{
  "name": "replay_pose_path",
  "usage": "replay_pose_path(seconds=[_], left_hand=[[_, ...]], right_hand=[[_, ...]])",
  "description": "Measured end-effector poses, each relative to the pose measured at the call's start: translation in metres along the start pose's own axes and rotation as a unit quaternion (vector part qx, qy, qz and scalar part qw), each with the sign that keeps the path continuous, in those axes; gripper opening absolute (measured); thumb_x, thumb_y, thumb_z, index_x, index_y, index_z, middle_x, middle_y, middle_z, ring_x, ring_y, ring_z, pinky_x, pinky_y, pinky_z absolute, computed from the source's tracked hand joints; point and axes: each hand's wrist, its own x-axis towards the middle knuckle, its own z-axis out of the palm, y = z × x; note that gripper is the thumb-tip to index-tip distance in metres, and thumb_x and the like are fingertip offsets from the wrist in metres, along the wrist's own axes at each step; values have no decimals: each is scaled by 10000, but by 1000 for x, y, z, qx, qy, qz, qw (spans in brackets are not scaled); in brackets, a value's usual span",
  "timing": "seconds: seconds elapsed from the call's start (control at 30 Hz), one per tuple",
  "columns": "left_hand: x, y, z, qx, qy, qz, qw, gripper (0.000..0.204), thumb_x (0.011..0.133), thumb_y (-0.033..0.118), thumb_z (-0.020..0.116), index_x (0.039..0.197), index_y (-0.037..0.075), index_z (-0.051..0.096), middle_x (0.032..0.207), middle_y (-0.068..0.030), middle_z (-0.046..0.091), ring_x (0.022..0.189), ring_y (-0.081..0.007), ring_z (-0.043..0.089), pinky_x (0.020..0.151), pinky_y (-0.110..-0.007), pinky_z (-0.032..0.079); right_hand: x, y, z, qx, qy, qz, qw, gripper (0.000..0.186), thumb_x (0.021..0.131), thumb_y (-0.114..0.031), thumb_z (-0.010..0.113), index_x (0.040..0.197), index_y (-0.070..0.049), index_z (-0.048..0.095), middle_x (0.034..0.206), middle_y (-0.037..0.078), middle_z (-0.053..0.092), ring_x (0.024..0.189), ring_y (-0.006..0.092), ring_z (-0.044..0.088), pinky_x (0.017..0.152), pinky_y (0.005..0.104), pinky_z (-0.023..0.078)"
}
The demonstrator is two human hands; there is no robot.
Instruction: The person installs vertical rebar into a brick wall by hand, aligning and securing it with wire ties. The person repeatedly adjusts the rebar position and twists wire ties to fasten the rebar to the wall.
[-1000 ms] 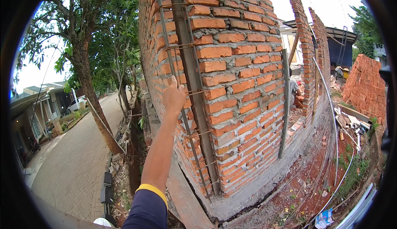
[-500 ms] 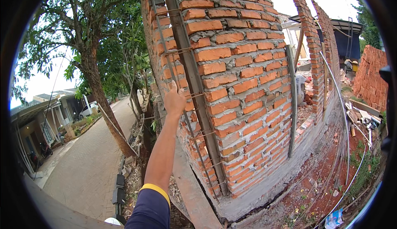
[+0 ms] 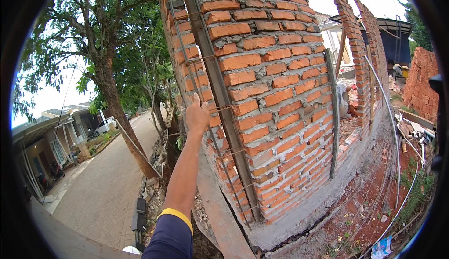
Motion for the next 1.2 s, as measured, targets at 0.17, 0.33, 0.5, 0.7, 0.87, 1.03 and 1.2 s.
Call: replay_pose_path(seconds=[0.17,0.33,0.5,0.7,0.87,1.03,1.2], left_hand=[[1,-2,1,-1,19,31,999,558,960,205,579,1431,-59,438,874,-262,684,825,-401,671,728,-481,519],[1,-5,3,-6,14,33,999,551,969,192,576,1437,-62,433,790,-236,684,746,-364,673,671,-468,519],[1,-3,1,-13,7,21,1000,555,972,197,577,1441,-60,428,805,-236,692,753,-356,680,677,-467,524],[1,-3,4,-13,10,1,1000,564,949,239,595,1414,-52,464,908,-276,691,882,-426,670,811,-479,505],[0,-1,0,-8,-4,4,1000,570,953,235,589,1424,-53,448,909,-265,696,887,-417,670,803,-481,504],[0,3,-7,-20,-31,-18,999,571,967,238,578,1443,-42,431,854,-241,698,831,-390,677,773,-479,520],[4,-1,-1,-10,-27,-22,999,561,980,256,566,1464,9,427,966,-237,708,963,-412,666,873,-497,529]], right_hand=[[-1,12,1,0,0,0,1000,269,907,-222,578,1030,-25,715,1035,226,689,977,380,653,862,464,504],[-16,26,2,7,18,-42,999,271,908,-222,577,1041,-28,713,1049,233,686,996,387,650,877,468,502],[-30,-64,-5,24,156,-237,959,319,920,-224,576,1136,-21,693,1041,198,697,986,357,642,886,446,493],[-89,-279,-62,210,136,-439,863,339,902,-82,644,1223,20,606,868,139,641,774,264,632,738,362,517],[-187,-398,-116,214,156,-669,695,355,918,-141,662,1234,11,611,877,131,652,780,218,634,707,346,522],[-284,-450,-161,272,47,-781,560,289,937,-257,622,1176,-109,692,870,131,677,711,275,647,683,440,503],[-331,-486,-155,354,37,-878,320,306,881,-323,690,1032,-61,646,805,100,660,643,254,631,643,422,481]])
